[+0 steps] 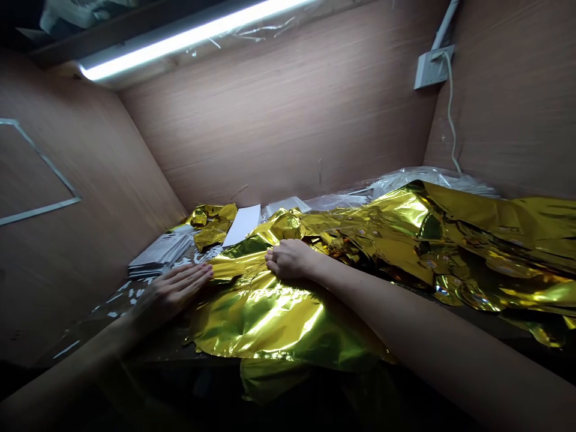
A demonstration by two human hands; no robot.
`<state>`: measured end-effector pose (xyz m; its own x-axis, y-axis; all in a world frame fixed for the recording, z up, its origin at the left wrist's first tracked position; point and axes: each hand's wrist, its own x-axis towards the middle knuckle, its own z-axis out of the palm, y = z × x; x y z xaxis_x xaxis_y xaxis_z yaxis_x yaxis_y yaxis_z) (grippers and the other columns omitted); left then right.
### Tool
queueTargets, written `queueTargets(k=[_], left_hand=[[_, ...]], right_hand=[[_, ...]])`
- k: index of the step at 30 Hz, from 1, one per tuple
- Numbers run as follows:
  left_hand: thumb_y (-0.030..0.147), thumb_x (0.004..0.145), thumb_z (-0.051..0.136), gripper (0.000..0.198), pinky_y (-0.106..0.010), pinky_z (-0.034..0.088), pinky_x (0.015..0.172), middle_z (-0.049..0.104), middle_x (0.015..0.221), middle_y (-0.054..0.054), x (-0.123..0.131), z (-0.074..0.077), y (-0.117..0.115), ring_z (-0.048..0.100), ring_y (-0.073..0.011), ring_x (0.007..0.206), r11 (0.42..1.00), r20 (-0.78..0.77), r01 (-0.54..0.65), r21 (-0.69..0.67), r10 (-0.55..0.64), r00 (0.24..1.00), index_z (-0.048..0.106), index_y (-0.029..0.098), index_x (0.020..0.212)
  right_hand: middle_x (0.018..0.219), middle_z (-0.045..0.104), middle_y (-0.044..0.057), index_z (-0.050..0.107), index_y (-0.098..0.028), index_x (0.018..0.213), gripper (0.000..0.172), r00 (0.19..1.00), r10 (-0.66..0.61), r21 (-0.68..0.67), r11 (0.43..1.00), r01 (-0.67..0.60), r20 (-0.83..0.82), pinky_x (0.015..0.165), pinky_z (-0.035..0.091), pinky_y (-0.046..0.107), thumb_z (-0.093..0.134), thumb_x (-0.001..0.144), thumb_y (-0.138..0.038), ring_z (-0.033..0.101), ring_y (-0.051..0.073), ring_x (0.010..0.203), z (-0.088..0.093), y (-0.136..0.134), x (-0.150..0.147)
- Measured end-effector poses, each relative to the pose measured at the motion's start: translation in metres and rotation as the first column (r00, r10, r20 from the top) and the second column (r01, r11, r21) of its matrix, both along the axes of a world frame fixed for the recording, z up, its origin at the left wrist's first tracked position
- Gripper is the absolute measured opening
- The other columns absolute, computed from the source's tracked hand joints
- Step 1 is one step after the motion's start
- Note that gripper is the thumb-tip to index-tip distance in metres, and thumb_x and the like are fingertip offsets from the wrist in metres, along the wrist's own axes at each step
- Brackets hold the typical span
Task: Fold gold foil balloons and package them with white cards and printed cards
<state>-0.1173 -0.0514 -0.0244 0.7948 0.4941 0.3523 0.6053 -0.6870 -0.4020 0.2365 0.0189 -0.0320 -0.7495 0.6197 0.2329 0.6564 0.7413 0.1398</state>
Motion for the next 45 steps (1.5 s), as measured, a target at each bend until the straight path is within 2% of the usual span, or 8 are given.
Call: queueTargets(k=[6, 11, 17, 28, 33, 36, 42, 45], left_hand=[[0.008, 0.1, 0.047, 0.044, -0.039, 0.06, 0.1, 0.07, 0.132, -0.013, 0.028, -0.013, 0.019, 0.07, -0.0249, 0.119, 0.994, 0.047, 0.101, 0.049, -0.104, 0.993, 0.062, 0.016, 0.14], [0.007, 0.098, 0.048, 0.043, -0.034, 0.065, 0.088, 0.075, 0.122, -0.012, 0.039, -0.017, 0.025, 0.077, -0.0236, 0.104, 0.99, 0.163, 0.111, 0.083, -0.123, 0.979, 0.064, 0.015, 0.137], [0.006, 0.093, 0.052, 0.054, -0.035, 0.064, 0.092, 0.073, 0.128, -0.008, 0.053, -0.014, 0.027, 0.075, -0.023, 0.109, 0.978, 0.182, 0.206, 0.032, -0.208, 0.961, 0.06, 0.023, 0.143], [0.011, 0.096, 0.054, 0.042, -0.031, 0.067, 0.084, 0.077, 0.119, -0.007, 0.056, -0.02, 0.021, 0.077, -0.0225, 0.102, 0.988, 0.266, 0.141, 0.059, -0.152, 0.952, 0.067, 0.021, 0.135], [0.015, 0.097, 0.056, 0.037, -0.033, 0.066, 0.086, 0.078, 0.116, -0.005, 0.057, -0.027, 0.024, 0.077, -0.023, 0.101, 0.994, 0.291, 0.113, -0.003, -0.107, 0.951, 0.071, 0.024, 0.13], [0.016, 0.098, 0.055, 0.036, -0.033, 0.066, 0.084, 0.079, 0.113, -0.005, 0.058, -0.028, 0.023, 0.078, -0.0223, 0.097, 0.993, 0.281, 0.111, -0.031, -0.098, 0.955, 0.072, 0.024, 0.128], [0.016, 0.097, 0.056, 0.035, -0.03, 0.066, 0.079, 0.08, 0.112, -0.007, 0.058, -0.025, 0.021, 0.079, -0.0221, 0.094, 0.986, 0.304, 0.161, -0.045, -0.14, 0.942, 0.071, 0.021, 0.129], [0.013, 0.095, 0.059, 0.038, -0.028, 0.065, 0.079, 0.079, 0.113, -0.007, 0.058, -0.025, 0.023, 0.079, -0.0208, 0.094, 0.971, 0.312, 0.236, -0.04, -0.212, 0.926, 0.069, 0.02, 0.131]], right_hand=[[0.109, 0.078, 0.005, 0.076, -0.025, 0.109, 0.034, 0.98, -0.015, -0.098, 0.995, -0.005, -0.201, 0.088, 0.048, 0.032, 0.044, 0.102, -0.035, 0.07, 0.022, 0.095, 0.003, 0.01, 0.007], [0.144, 0.06, 0.018, 0.051, -0.012, 0.148, 0.059, 0.751, -0.371, -0.129, 0.923, 0.362, -0.546, 0.112, 0.041, 0.042, 0.053, 0.094, -0.033, 0.054, 0.031, 0.133, 0.006, 0.036, 0.026], [0.124, 0.065, 0.031, 0.05, 0.001, 0.137, 0.08, 0.5, -0.759, -0.475, 0.651, 0.591, -0.418, 0.093, 0.052, 0.047, 0.072, 0.076, -0.045, 0.059, 0.045, 0.123, 0.008, 0.047, 0.038], [0.123, 0.065, 0.03, 0.042, -0.002, 0.142, 0.093, 0.47, -0.777, -0.458, 0.628, 0.629, -0.419, 0.094, 0.05, 0.049, 0.078, 0.068, -0.045, 0.056, 0.047, 0.125, 0.004, 0.049, 0.037], [0.118, 0.069, 0.024, 0.05, -0.008, 0.136, 0.075, 0.518, -0.756, -0.487, 0.654, 0.579, -0.4, 0.087, 0.052, 0.041, 0.078, 0.072, -0.036, 0.064, 0.04, 0.115, 0.003, 0.051, 0.036], [0.114, 0.071, 0.02, 0.048, -0.009, 0.136, 0.07, 0.492, -0.685, -0.465, 0.728, 0.505, -0.538, 0.081, 0.053, 0.036, 0.075, 0.074, -0.027, 0.068, 0.033, 0.104, 0.005, 0.052, 0.039], [0.102, 0.073, 0.01, 0.033, -0.011, 0.148, 0.078, 0.352, -0.313, -0.238, 0.941, 0.239, -0.882, 0.084, 0.055, 0.036, 0.07, 0.082, -0.03, 0.07, 0.026, 0.09, 0.013, 0.044, 0.038], [0.111, 0.072, 0.011, 0.038, -0.016, 0.149, 0.077, 0.459, -0.015, 0.019, 0.997, 0.07, -0.888, 0.089, 0.056, 0.04, 0.072, 0.083, -0.038, 0.07, 0.027, 0.098, 0.014, 0.034, 0.03]])
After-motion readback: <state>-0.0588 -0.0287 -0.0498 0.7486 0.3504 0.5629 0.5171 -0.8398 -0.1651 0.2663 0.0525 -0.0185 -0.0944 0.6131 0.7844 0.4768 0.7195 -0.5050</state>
